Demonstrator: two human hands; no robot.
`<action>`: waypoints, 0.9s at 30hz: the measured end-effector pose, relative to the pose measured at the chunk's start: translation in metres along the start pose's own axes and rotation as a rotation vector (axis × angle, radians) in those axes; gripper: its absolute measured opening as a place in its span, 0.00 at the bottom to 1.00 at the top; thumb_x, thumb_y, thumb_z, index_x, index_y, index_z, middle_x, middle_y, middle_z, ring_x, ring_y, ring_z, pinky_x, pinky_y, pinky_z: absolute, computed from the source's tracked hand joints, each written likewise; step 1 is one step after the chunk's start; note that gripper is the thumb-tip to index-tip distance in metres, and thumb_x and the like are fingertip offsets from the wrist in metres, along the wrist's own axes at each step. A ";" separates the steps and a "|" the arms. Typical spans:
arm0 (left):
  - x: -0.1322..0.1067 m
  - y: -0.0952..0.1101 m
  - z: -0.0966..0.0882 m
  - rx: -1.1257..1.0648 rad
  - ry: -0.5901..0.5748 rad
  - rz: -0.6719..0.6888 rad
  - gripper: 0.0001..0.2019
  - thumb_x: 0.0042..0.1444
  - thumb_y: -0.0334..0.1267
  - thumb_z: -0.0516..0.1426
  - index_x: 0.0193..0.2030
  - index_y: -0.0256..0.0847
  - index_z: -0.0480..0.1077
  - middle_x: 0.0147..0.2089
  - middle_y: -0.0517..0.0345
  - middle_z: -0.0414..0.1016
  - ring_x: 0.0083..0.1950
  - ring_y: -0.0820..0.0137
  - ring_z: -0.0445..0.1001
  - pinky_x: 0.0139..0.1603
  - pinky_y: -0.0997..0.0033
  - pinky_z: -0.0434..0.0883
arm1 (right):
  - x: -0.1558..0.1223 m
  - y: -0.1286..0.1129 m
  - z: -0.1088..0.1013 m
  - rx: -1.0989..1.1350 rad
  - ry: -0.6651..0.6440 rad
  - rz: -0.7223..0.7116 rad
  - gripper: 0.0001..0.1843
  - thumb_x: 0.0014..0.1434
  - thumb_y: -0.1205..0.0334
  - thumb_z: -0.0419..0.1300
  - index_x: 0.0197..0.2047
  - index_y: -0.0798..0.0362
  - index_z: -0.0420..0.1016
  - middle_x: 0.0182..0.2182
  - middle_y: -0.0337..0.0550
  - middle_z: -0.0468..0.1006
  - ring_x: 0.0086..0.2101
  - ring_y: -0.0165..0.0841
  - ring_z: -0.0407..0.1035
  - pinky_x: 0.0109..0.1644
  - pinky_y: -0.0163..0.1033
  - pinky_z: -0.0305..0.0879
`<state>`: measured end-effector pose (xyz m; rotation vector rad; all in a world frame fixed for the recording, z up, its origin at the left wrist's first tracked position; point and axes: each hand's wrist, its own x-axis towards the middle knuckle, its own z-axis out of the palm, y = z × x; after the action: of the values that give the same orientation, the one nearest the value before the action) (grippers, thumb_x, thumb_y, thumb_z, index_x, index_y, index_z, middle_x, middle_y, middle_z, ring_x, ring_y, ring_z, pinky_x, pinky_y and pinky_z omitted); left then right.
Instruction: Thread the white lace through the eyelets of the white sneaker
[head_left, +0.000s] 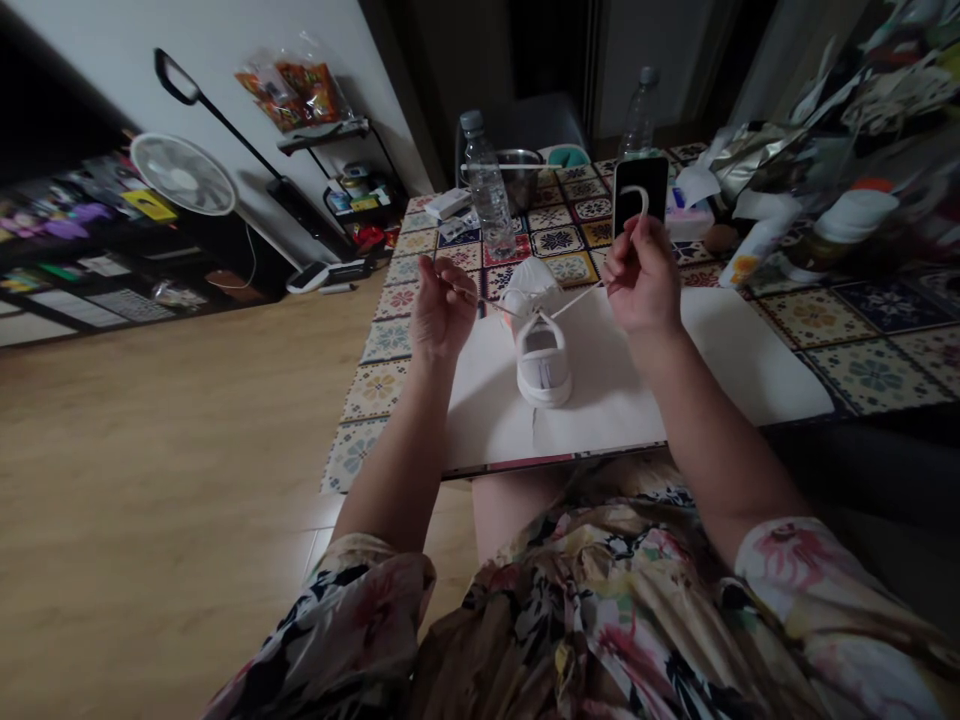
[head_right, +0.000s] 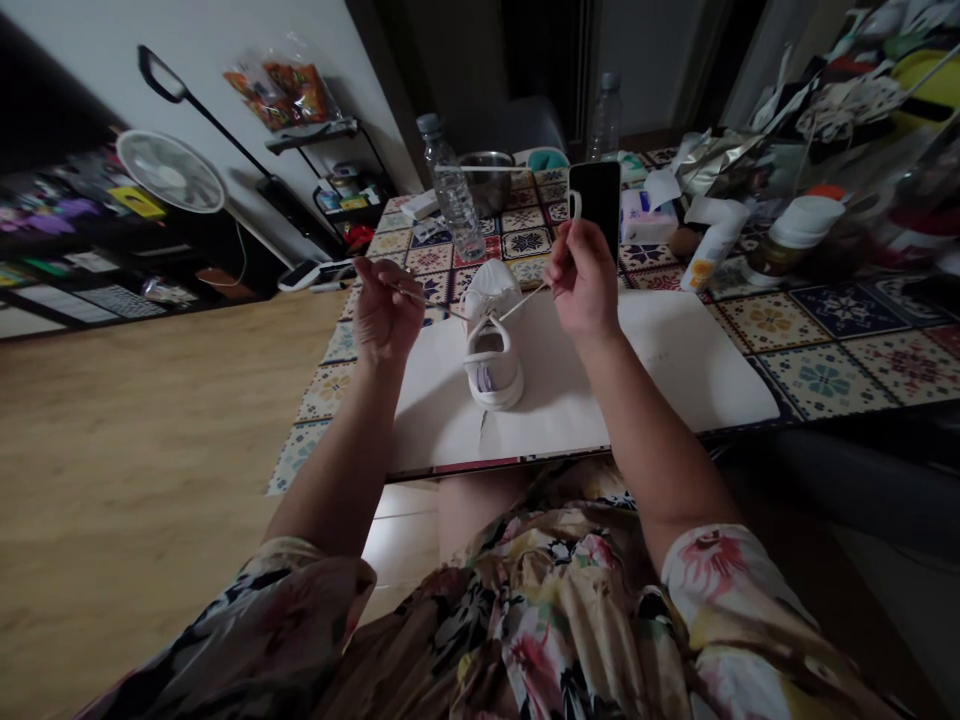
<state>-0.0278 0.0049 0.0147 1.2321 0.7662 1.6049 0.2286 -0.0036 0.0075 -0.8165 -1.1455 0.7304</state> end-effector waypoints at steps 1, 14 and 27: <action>-0.002 0.000 0.001 -0.018 0.000 -0.016 0.17 0.59 0.57 0.59 0.30 0.46 0.72 0.30 0.58 0.70 0.32 0.74 0.71 0.32 0.74 0.72 | -0.001 0.001 0.002 -0.020 0.029 0.000 0.23 0.62 0.33 0.51 0.41 0.44 0.71 0.27 0.38 0.68 0.23 0.30 0.61 0.26 0.38 0.59; -0.028 -0.018 0.038 -0.049 -0.308 -0.171 0.19 0.33 0.47 0.75 0.29 0.40 0.78 0.22 0.64 0.72 0.19 0.81 0.64 0.17 0.80 0.59 | -0.049 -0.009 0.039 -0.467 -0.451 -0.424 0.07 0.61 0.58 0.59 0.38 0.51 0.76 0.35 0.44 0.79 0.37 0.36 0.72 0.44 0.40 0.66; -0.035 -0.014 0.044 0.006 -0.286 -0.057 0.17 0.37 0.45 0.74 0.27 0.39 0.75 0.23 0.62 0.74 0.21 0.81 0.66 0.22 0.80 0.64 | -0.044 0.005 0.046 -0.181 -0.212 -0.018 0.17 0.55 0.47 0.66 0.36 0.49 0.67 0.24 0.33 0.68 0.25 0.29 0.64 0.31 0.35 0.62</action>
<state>0.0203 -0.0257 0.0027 1.3940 0.6182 1.3438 0.1725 -0.0298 -0.0083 -0.8937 -1.4237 0.7178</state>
